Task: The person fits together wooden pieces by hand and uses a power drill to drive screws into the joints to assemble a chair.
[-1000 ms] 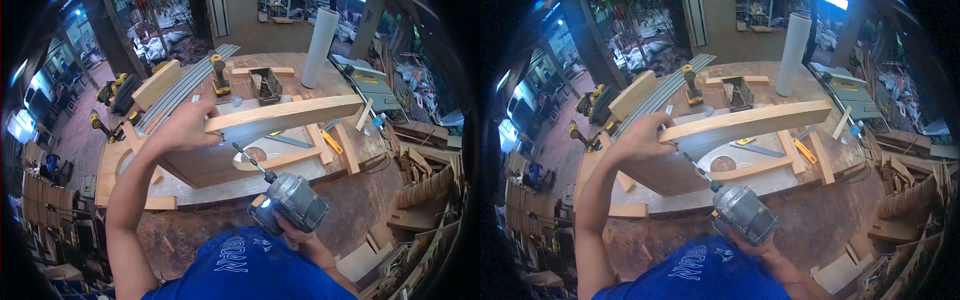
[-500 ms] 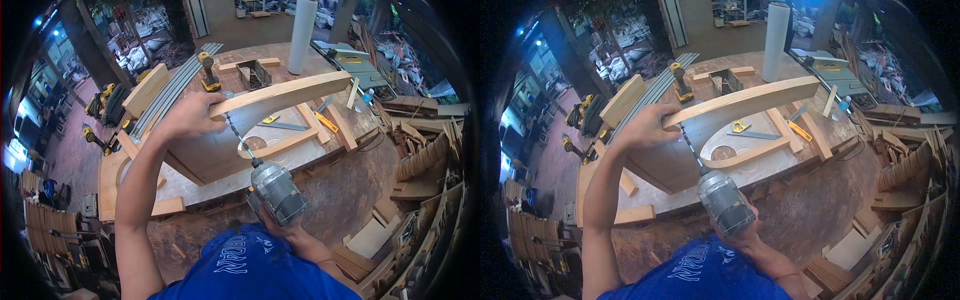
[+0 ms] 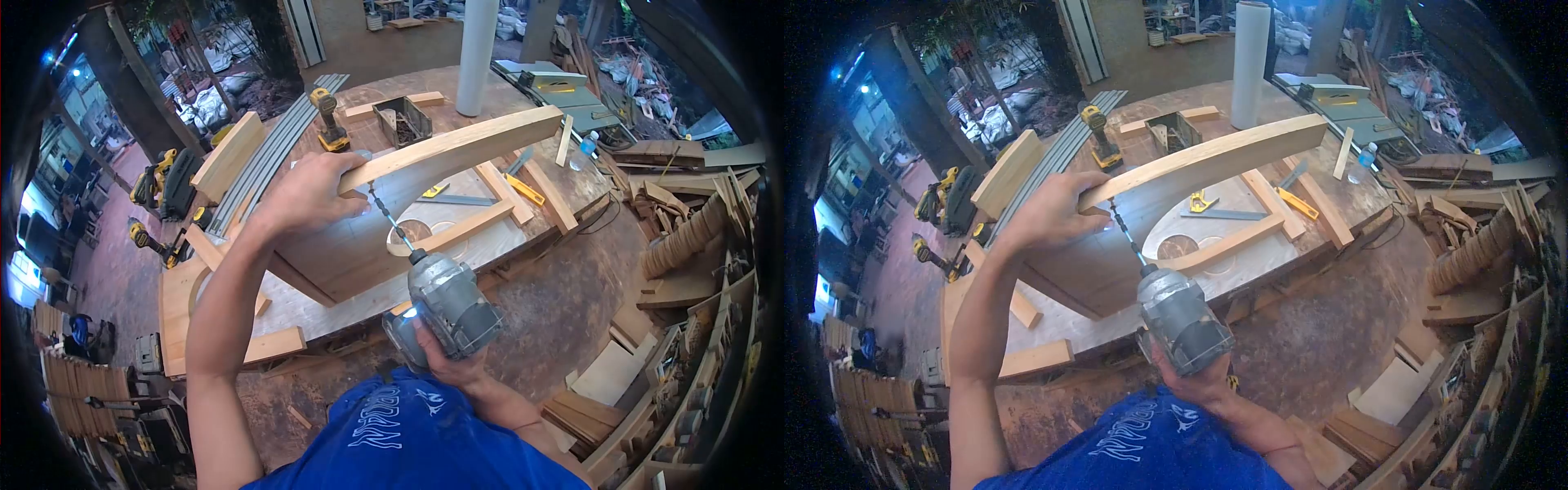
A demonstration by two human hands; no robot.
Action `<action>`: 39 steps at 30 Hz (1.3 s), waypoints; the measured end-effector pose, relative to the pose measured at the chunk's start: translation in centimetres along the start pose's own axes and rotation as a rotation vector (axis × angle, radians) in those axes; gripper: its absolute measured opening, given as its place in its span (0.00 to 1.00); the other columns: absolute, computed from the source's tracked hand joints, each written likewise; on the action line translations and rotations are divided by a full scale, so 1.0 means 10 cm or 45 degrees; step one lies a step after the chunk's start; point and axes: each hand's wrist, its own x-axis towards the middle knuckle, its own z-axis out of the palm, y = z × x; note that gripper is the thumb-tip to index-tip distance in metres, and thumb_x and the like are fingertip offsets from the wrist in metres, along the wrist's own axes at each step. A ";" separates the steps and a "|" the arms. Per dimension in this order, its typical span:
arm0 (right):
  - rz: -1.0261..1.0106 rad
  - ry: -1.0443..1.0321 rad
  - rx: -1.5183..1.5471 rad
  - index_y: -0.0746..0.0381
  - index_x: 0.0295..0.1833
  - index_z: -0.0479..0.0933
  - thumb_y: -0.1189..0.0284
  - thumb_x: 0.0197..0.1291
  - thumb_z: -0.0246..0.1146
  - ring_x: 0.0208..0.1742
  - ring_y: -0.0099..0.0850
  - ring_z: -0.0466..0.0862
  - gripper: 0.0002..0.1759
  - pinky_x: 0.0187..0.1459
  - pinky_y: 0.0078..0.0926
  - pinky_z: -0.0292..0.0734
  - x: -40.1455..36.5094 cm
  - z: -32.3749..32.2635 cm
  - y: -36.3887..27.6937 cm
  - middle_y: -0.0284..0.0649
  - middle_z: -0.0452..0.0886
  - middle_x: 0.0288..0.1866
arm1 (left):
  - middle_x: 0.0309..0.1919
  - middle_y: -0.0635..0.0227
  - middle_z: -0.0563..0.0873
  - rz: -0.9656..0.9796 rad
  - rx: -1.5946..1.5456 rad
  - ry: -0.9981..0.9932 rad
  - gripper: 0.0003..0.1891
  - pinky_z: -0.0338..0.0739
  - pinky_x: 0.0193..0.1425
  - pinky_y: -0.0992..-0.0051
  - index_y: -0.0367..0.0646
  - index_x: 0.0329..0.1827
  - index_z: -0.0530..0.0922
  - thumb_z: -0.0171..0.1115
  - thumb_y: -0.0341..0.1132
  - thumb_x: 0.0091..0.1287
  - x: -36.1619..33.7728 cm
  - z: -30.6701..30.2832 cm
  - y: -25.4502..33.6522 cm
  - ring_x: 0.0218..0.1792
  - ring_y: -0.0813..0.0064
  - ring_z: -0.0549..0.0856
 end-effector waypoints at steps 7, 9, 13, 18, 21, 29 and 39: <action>0.267 -0.068 0.176 0.65 0.63 0.78 0.77 0.63 0.73 0.51 0.33 0.87 0.23 0.52 0.34 0.83 0.03 0.04 -0.04 0.42 0.87 0.51 | 0.48 0.46 0.90 -0.051 0.043 -0.026 0.27 0.80 0.60 0.63 0.34 0.59 0.83 0.76 0.35 0.56 0.01 -0.02 0.03 0.51 0.52 0.89; 0.223 -0.032 0.191 0.65 0.62 0.78 0.76 0.63 0.73 0.51 0.33 0.87 0.22 0.53 0.34 0.83 0.01 0.06 0.02 0.41 0.87 0.51 | 0.47 0.45 0.90 -0.034 -0.013 -0.049 0.28 0.80 0.61 0.59 0.36 0.61 0.83 0.74 0.38 0.56 0.03 -0.05 0.04 0.51 0.50 0.89; 0.180 -0.015 0.057 0.64 0.61 0.78 0.75 0.64 0.72 0.51 0.32 0.87 0.21 0.54 0.34 0.83 0.00 0.07 -0.02 0.41 0.87 0.50 | 0.43 0.44 0.90 -0.081 -0.017 -0.041 0.28 0.81 0.61 0.58 0.35 0.59 0.84 0.74 0.38 0.55 0.03 -0.04 0.03 0.48 0.49 0.90; 0.234 0.048 0.155 0.64 0.58 0.79 0.76 0.64 0.71 0.49 0.30 0.87 0.18 0.52 0.34 0.83 0.07 0.09 -0.14 0.38 0.86 0.47 | 0.44 0.47 0.91 -0.102 -0.024 -0.041 0.25 0.82 0.55 0.63 0.33 0.55 0.85 0.77 0.34 0.53 0.04 -0.03 0.04 0.46 0.54 0.91; 0.261 0.047 0.165 0.63 0.57 0.79 0.77 0.65 0.70 0.46 0.29 0.86 0.16 0.50 0.32 0.83 -0.04 0.11 0.03 0.36 0.85 0.44 | 0.42 0.47 0.91 -0.047 0.004 -0.002 0.25 0.82 0.55 0.63 0.33 0.55 0.85 0.77 0.34 0.53 0.03 0.00 0.01 0.45 0.54 0.91; 0.379 0.061 0.269 0.65 0.55 0.80 0.74 0.56 0.75 0.44 0.31 0.88 0.21 0.45 0.33 0.84 -0.05 0.15 0.00 0.40 0.87 0.44 | 0.41 0.46 0.90 -0.037 0.010 -0.005 0.25 0.82 0.55 0.62 0.32 0.55 0.84 0.75 0.35 0.54 0.03 0.00 0.01 0.44 0.54 0.91; 0.281 0.066 0.178 0.65 0.59 0.79 0.77 0.63 0.71 0.48 0.31 0.87 0.19 0.49 0.32 0.83 -0.11 0.18 -0.03 0.39 0.86 0.48 | 0.39 0.46 0.90 -0.073 0.014 -0.004 0.23 0.82 0.54 0.62 0.31 0.51 0.85 0.75 0.36 0.53 0.05 -0.02 0.00 0.43 0.53 0.91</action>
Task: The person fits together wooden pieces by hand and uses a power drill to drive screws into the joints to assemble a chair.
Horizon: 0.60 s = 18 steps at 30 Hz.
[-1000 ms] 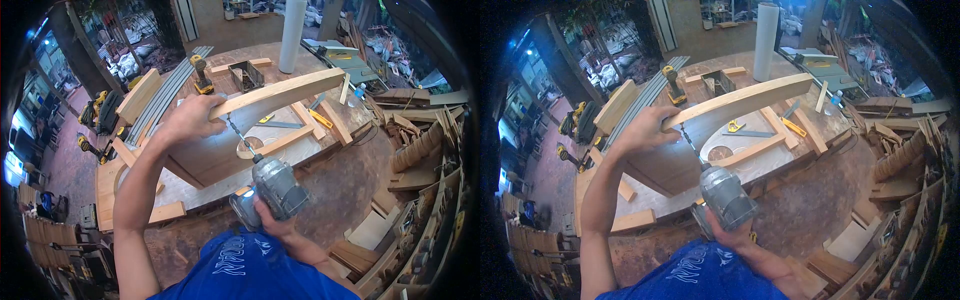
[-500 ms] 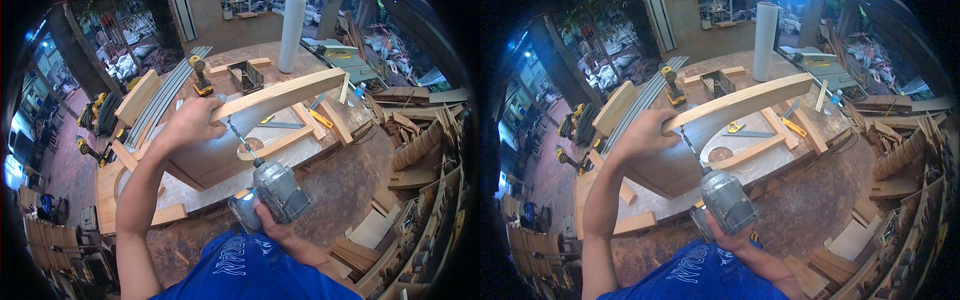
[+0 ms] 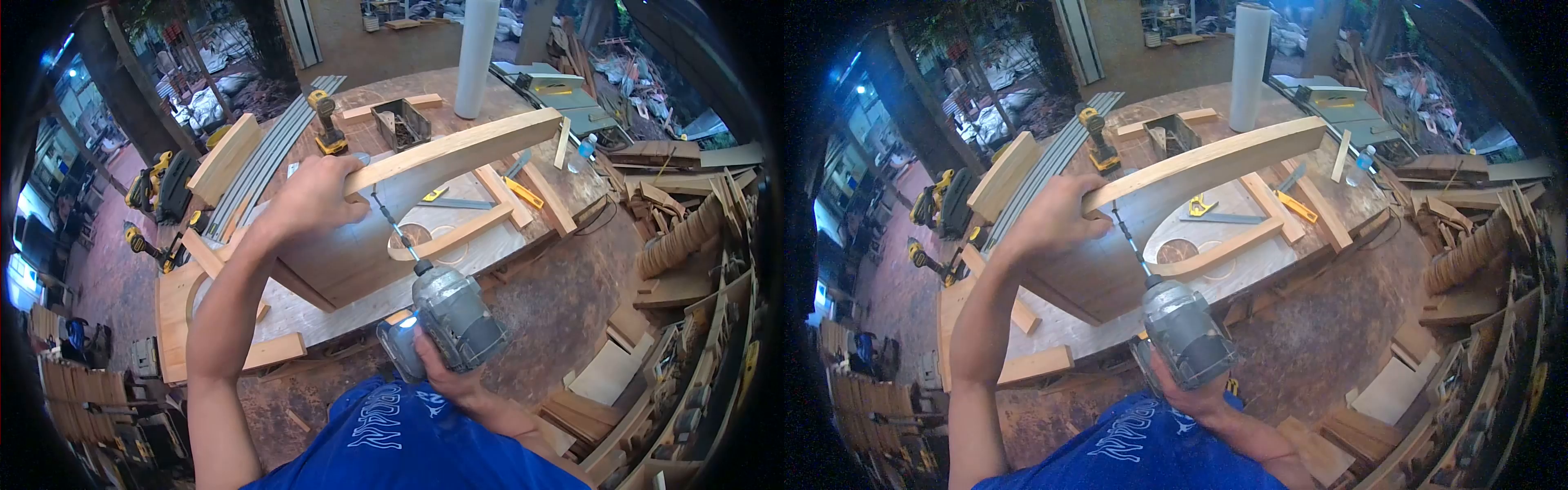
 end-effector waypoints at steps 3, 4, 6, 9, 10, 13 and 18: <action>-0.154 -0.033 -0.127 0.64 0.59 0.79 0.78 0.65 0.71 0.48 0.30 0.87 0.17 0.48 0.31 0.83 0.08 -0.04 -0.20 0.38 0.86 0.48 | 0.38 0.46 0.90 -0.003 0.019 0.034 0.22 0.82 0.52 0.62 0.31 0.48 0.85 0.75 0.37 0.53 0.02 0.03 -0.02 0.41 0.52 0.90; -0.199 -0.060 -0.168 0.64 0.59 0.80 0.77 0.64 0.72 0.48 0.30 0.87 0.18 0.48 0.31 0.83 0.10 -0.06 -0.25 0.38 0.86 0.48 | 0.37 0.46 0.90 -0.012 0.027 0.041 0.22 0.82 0.52 0.62 0.31 0.47 0.85 0.75 0.38 0.53 0.01 0.03 -0.02 0.41 0.52 0.90; -0.213 -0.084 -0.279 0.64 0.59 0.80 0.75 0.64 0.73 0.49 0.30 0.87 0.19 0.49 0.31 0.82 0.07 -0.11 -0.20 0.39 0.86 0.49 | 0.36 0.46 0.90 -0.020 0.036 0.012 0.22 0.82 0.51 0.60 0.32 0.45 0.85 0.75 0.39 0.52 0.01 0.01 0.02 0.40 0.52 0.90; -0.212 -0.148 -0.505 0.63 0.60 0.79 0.73 0.65 0.72 0.49 0.30 0.86 0.19 0.50 0.31 0.82 0.02 -0.22 -0.10 0.38 0.86 0.50 | 0.35 0.46 0.90 0.024 0.105 0.003 0.22 0.83 0.50 0.58 0.32 0.45 0.85 0.75 0.41 0.52 0.06 0.04 0.01 0.39 0.51 0.90; -0.207 -0.206 -0.571 0.63 0.61 0.79 0.73 0.66 0.71 0.49 0.30 0.86 0.19 0.50 0.31 0.82 0.00 -0.24 -0.06 0.38 0.85 0.50 | 0.35 0.46 0.90 0.010 0.144 0.003 0.23 0.83 0.50 0.58 0.33 0.45 0.85 0.75 0.42 0.52 0.04 0.05 -0.03 0.39 0.51 0.90; -0.019 -0.166 -0.395 0.62 0.66 0.77 0.74 0.69 0.67 0.53 0.31 0.84 0.21 0.54 0.32 0.79 -0.05 -0.24 -0.01 0.40 0.84 0.55 | 0.48 0.44 0.89 0.155 0.048 0.022 0.29 0.84 0.56 0.59 0.32 0.54 0.83 0.77 0.47 0.56 -0.09 -0.11 -0.20 0.48 0.50 0.90; 0.015 -0.146 -0.208 0.64 0.71 0.74 0.77 0.71 0.63 0.57 0.33 0.81 0.23 0.58 0.33 0.76 0.04 -0.20 -0.11 0.43 0.82 0.63 | 0.52 0.50 0.90 -0.182 -0.317 0.121 0.34 0.83 0.59 0.67 0.29 0.60 0.82 0.77 0.52 0.62 -0.72 -0.80 -0.67 0.53 0.63 0.90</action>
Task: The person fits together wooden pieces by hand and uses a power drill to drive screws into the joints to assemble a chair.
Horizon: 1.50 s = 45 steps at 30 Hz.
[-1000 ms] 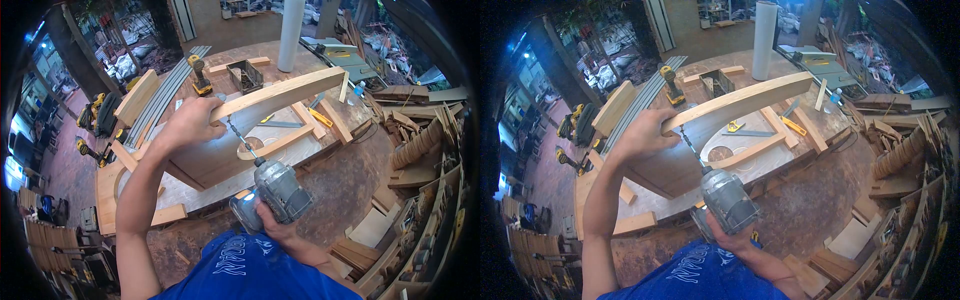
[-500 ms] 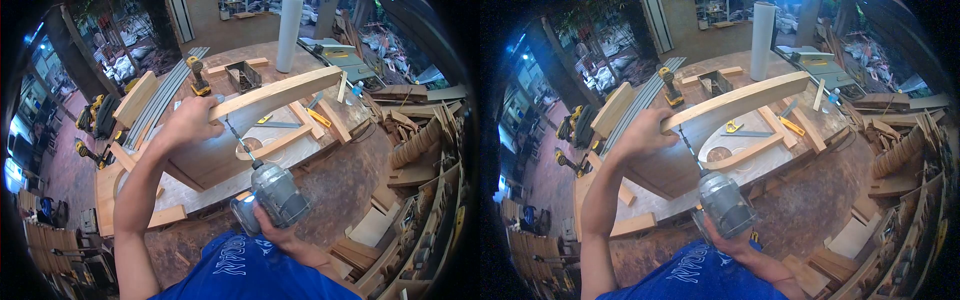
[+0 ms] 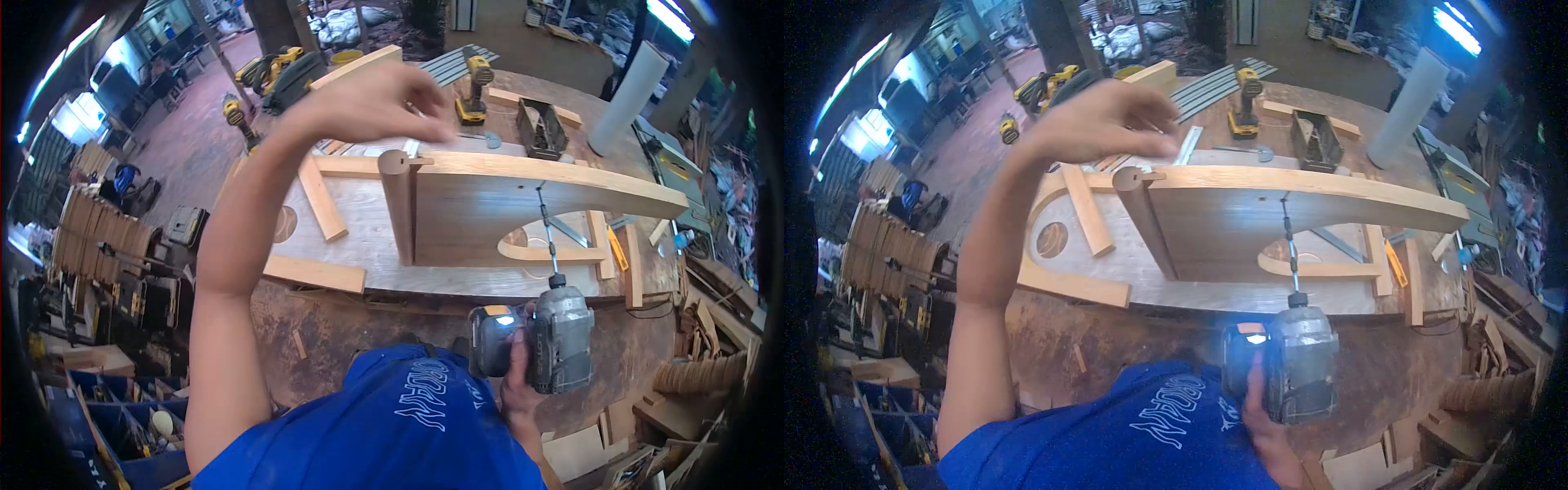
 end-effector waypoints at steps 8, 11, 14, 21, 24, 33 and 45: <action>0.081 -0.076 -0.024 0.66 0.69 0.74 0.77 0.73 0.60 0.48 0.24 0.79 0.21 0.50 0.27 0.77 -0.05 -0.15 0.07 0.40 0.82 0.60 | 0.54 0.47 0.89 -0.965 -0.272 0.888 0.41 0.82 0.58 0.60 0.26 0.59 0.83 0.77 0.59 0.56 -1.14 1.21 -3.06 0.55 0.56 0.89; 0.781 -0.044 0.289 0.63 0.73 0.72 0.64 0.79 0.53 0.71 0.29 0.71 0.24 0.71 0.36 0.67 -0.10 -0.18 -0.13 0.39 0.75 0.72 | 0.49 0.47 0.91 -1.425 -0.354 0.914 0.37 0.85 0.55 0.60 0.29 0.54 0.85 0.81 0.56 0.54 -1.35 1.97 -3.43 0.50 0.55 0.91; 0.783 -0.454 0.009 0.60 0.77 0.69 0.61 0.83 0.46 0.81 0.31 0.66 0.26 0.79 0.38 0.64 0.07 -0.24 -0.54 0.40 0.69 0.80 | 0.48 0.53 0.91 -1.400 -0.710 0.805 0.33 0.87 0.52 0.57 0.32 0.58 0.83 0.80 0.49 0.58 -1.24 1.86 -2.96 0.48 0.59 0.92; 0.463 -0.480 -0.210 0.62 0.69 0.74 0.63 0.77 0.61 0.68 0.39 0.77 0.22 0.68 0.40 0.74 -0.05 -0.26 -0.31 0.46 0.78 0.67 | 0.49 0.59 0.87 -0.753 -1.795 0.871 0.29 0.87 0.51 0.62 0.36 0.66 0.74 0.69 0.47 0.71 -1.21 1.37 -3.03 0.47 0.65 0.89; 0.452 -0.502 -0.323 0.62 0.62 0.79 0.59 0.78 0.58 0.59 0.44 0.80 0.20 0.64 0.41 0.73 0.05 -0.17 -0.40 0.47 0.83 0.57 | 0.49 0.58 0.87 -0.669 -1.516 0.976 0.28 0.87 0.52 0.64 0.35 0.66 0.74 0.65 0.49 0.74 -1.10 0.99 -2.32 0.47 0.65 0.88; -0.095 -0.224 -0.127 0.69 0.68 0.71 0.65 0.53 0.77 0.49 0.36 0.88 0.39 0.53 0.33 0.83 -0.13 -0.05 0.40 0.45 0.86 0.49 | 0.58 0.56 0.85 -0.224 -1.222 0.350 0.29 0.92 0.48 0.57 0.36 0.69 0.71 0.68 0.45 0.71 0.17 0.26 -0.48 0.51 0.60 0.90; -0.380 -0.039 -0.312 0.67 0.69 0.73 0.64 0.54 0.80 0.49 0.34 0.90 0.40 0.53 0.33 0.85 0.09 -0.15 0.09 0.44 0.88 0.52 | 0.46 0.56 0.90 -0.450 -1.352 -0.221 0.20 0.93 0.47 0.64 0.30 0.60 0.76 0.66 0.38 0.74 1.03 0.89 -0.29 0.42 0.67 0.93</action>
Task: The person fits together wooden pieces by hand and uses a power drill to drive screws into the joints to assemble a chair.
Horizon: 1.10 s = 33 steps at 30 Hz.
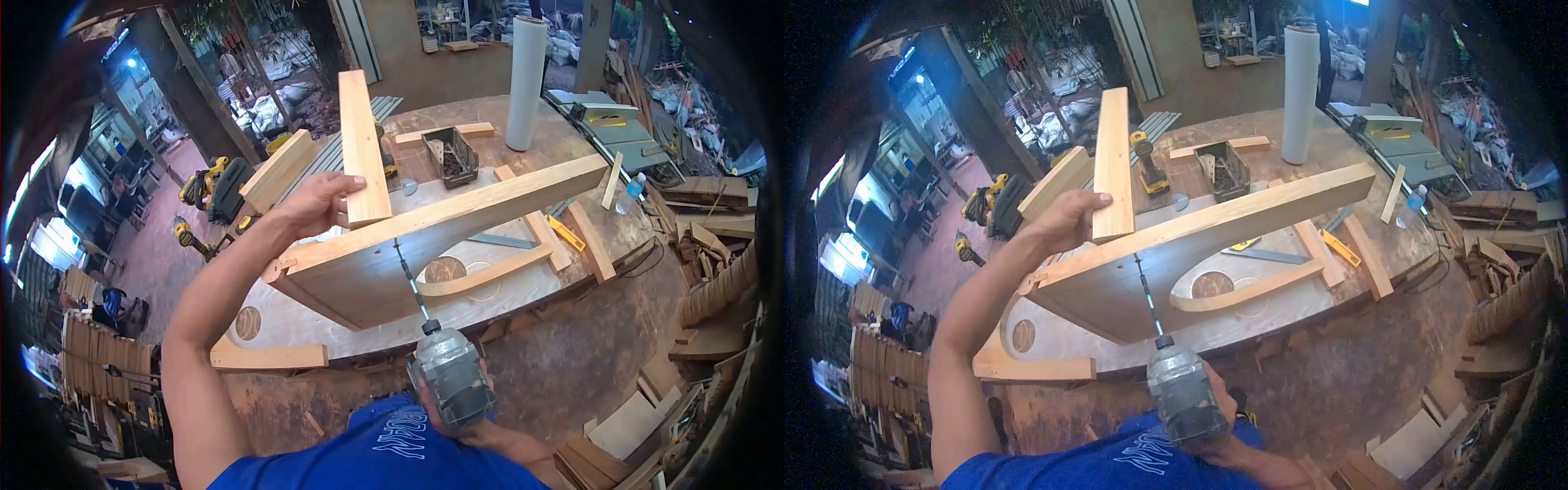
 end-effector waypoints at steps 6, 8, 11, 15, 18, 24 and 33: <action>0.202 -0.069 0.113 0.65 0.70 0.73 0.64 0.52 0.80 0.48 0.33 0.90 0.40 0.53 0.32 0.85 -0.01 0.04 -0.01 0.42 0.88 0.50 | 0.52 0.51 0.88 -0.008 -0.141 -0.100 0.25 0.92 0.51 0.67 0.28 0.64 0.72 0.67 0.37 0.73 -0.12 0.15 0.00 0.48 0.64 0.92; 0.168 -0.091 0.056 0.64 0.69 0.74 0.64 0.51 0.80 0.48 0.33 0.90 0.40 0.53 0.32 0.85 0.00 0.04 -0.02 0.41 0.89 0.50 | 0.53 0.51 0.87 0.006 -0.161 -0.168 0.25 0.91 0.53 0.68 0.27 0.65 0.71 0.68 0.36 0.72 -0.07 0.06 -0.09 0.50 0.64 0.92; 0.342 -0.250 0.173 0.63 0.69 0.75 0.64 0.50 0.81 0.49 0.33 0.90 0.41 0.53 0.31 0.85 -0.08 0.16 0.09 0.40 0.89 0.50 | 0.54 0.53 0.86 0.032 -0.169 -0.140 0.27 0.92 0.51 0.70 0.27 0.66 0.70 0.69 0.32 0.70 -0.02 0.05 -0.17 0.50 0.66 0.91; 0.495 -0.309 -0.058 0.63 0.68 0.75 0.61 0.49 0.80 0.50 0.34 0.90 0.41 0.55 0.32 0.85 -0.08 0.17 -0.07 0.41 0.88 0.52 | 0.54 0.54 0.86 0.020 -0.121 -0.094 0.28 0.92 0.47 0.73 0.27 0.67 0.70 0.71 0.30 0.69 -0.11 0.22 -0.02 0.49 0.67 0.91; 0.392 -0.302 -0.279 0.64 0.69 0.75 0.59 0.49 0.81 0.51 0.36 0.89 0.43 0.56 0.33 0.84 -0.12 0.16 -0.14 0.43 0.87 0.55 | 0.56 0.55 0.85 -0.040 -0.069 -0.168 0.30 0.92 0.47 0.72 0.28 0.69 0.68 0.72 0.30 0.68 -0.06 0.09 -0.03 0.50 0.67 0.91; 0.263 -0.272 -0.310 0.67 0.69 0.74 0.59 0.50 0.82 0.52 0.33 0.88 0.44 0.55 0.31 0.84 0.00 0.11 -0.23 0.43 0.87 0.55 | 0.59 0.52 0.83 -0.024 -0.059 -0.226 0.34 0.91 0.55 0.69 0.28 0.71 0.65 0.73 0.30 0.67 -0.11 0.12 -0.03 0.55 0.64 0.89; 0.555 -0.007 0.223 0.56 0.53 0.85 0.54 0.52 0.73 0.49 0.44 0.86 0.25 0.51 0.45 0.83 0.01 0.23 -0.23 0.41 0.88 0.49 | 0.56 0.57 0.85 0.069 0.185 -0.116 0.40 0.80 0.61 0.69 0.28 0.68 0.72 0.79 0.44 0.59 -0.22 0.24 -0.06 0.55 0.68 0.86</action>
